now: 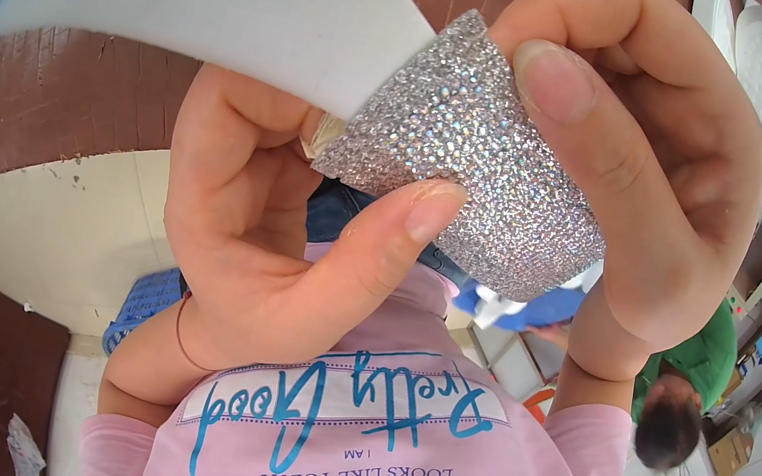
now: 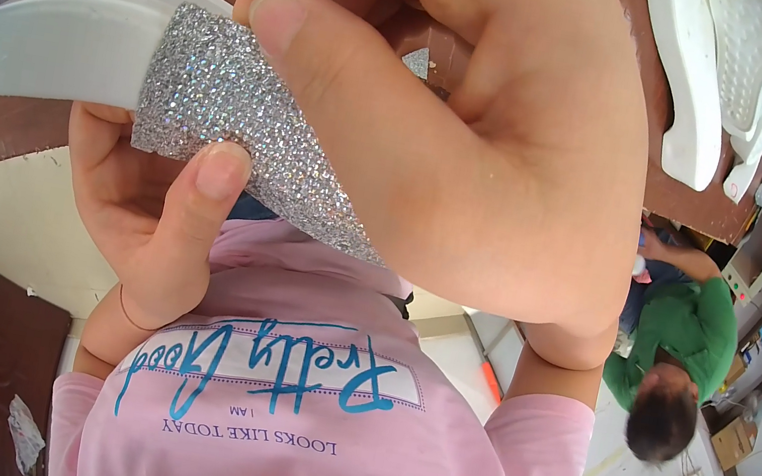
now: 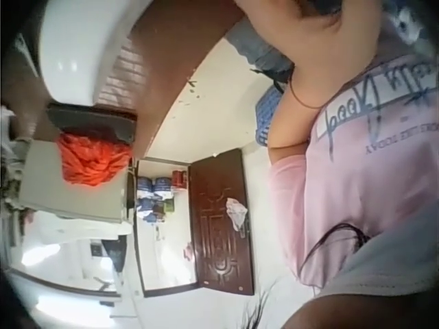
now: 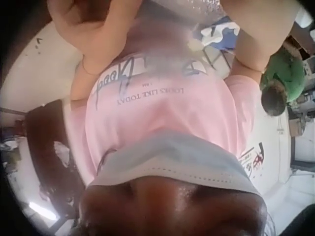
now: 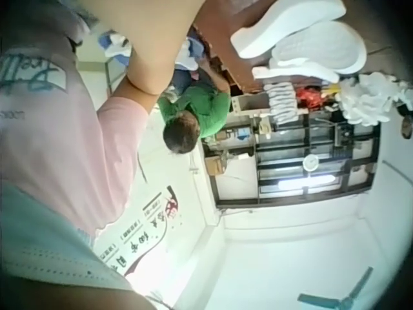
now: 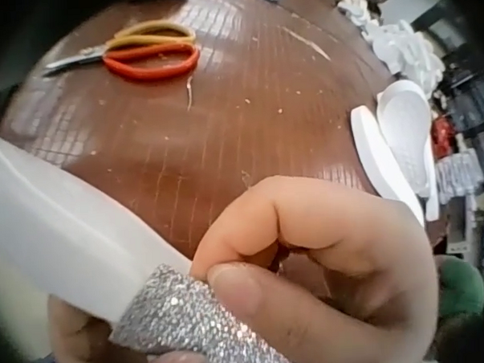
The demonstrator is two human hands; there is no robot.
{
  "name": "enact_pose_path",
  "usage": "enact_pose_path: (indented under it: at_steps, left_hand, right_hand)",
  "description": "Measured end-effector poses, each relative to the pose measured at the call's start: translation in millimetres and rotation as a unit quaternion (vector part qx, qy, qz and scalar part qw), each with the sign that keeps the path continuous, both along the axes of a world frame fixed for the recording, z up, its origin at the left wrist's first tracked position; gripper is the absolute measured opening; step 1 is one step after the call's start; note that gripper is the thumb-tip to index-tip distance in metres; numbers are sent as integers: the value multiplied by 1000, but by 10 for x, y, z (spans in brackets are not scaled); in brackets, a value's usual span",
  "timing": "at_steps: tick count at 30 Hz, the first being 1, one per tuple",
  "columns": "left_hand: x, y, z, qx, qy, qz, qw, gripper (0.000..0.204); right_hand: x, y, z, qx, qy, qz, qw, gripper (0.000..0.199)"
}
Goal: Applying a decorative glittery fabric strip to the sole of a platform shoe.
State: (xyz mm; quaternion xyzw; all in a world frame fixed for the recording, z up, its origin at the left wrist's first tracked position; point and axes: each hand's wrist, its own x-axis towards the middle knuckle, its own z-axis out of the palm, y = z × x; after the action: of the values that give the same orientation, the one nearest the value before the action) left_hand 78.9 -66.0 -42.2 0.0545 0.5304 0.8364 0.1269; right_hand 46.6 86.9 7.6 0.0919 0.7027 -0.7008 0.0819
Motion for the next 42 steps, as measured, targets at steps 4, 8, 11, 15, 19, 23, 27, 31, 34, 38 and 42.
enact_pose_path:
  at_steps: [4,8,11,15,19,23,27,31,34,38,42]
  left_hand:
    - [6,-14,-10,-33,11,0,999,37]
    - [-42,-49,68,-149,23,-37,988,25]
    - [7,-68,117,-285,40,-26,957,21]
    - [8,-121,170,-425,222,-22,877,19]
    - [-238,-346,298,-517,425,-27,743,16]
    - [-554,-432,517,-555,565,-83,605,17]
    - [-697,-343,813,-582,668,-124,447,22]
    - [-290,-237,1089,-577,631,-108,507,23]
    - [-112,0,1112,-596,579,-116,544,27]
    - [-30,243,1061,-662,468,-147,567,41]
    - [-59,381,949,-707,431,-102,551,44]
  right_hand:
    - [19,-47,12,36,81,-131,987,9]
    - [582,448,132,17,99,-21,995,17]
    - [1162,589,121,-16,117,110,987,34]
    - [1516,-168,-644,-206,-169,-127,955,63]
    - [1469,-230,-741,-300,-33,-252,919,58]
    - [1504,-153,-596,-252,14,-337,907,48]
    - [1620,-105,-484,-99,176,-450,870,34]
    - [1573,330,50,-18,260,-541,799,30]
    - [1519,713,211,11,262,-569,780,35]
    - [1259,914,41,5,192,-451,871,45]
    - [1001,793,-80,12,137,-355,925,60]
